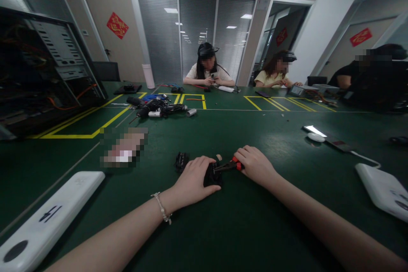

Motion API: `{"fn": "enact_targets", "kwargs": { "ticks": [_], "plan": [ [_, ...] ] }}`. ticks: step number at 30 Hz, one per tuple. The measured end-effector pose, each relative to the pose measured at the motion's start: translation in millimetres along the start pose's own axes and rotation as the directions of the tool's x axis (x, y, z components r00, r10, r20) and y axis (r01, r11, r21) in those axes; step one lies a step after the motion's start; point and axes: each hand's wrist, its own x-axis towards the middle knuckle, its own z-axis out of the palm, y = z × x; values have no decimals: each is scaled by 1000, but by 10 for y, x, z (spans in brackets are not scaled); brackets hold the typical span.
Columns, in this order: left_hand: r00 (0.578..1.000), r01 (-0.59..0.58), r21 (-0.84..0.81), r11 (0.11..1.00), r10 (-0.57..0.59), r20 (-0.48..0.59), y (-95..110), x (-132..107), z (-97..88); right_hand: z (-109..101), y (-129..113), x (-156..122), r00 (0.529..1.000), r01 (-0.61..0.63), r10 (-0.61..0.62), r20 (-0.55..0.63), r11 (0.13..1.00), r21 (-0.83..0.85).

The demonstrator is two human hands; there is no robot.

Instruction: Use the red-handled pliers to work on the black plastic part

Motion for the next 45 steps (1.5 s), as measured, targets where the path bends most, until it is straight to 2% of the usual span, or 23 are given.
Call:
{"fn": "enact_targets", "kwargs": {
  "ticks": [30,36,45],
  "plan": [
    [1000,-11,2,1000,11,5,-20,6,-3,2,-21,9,1000,-9,9,-14,1000,3],
    [999,-35,31,999,35,-21,-31,0,20,7,-19,7,1000,-10,10,-19,1000,15],
    [1000,-12,25,1000,12,-7,-31,2,13,-16,1,-11,999,-7,9,-38,999,46]
  ]
}}
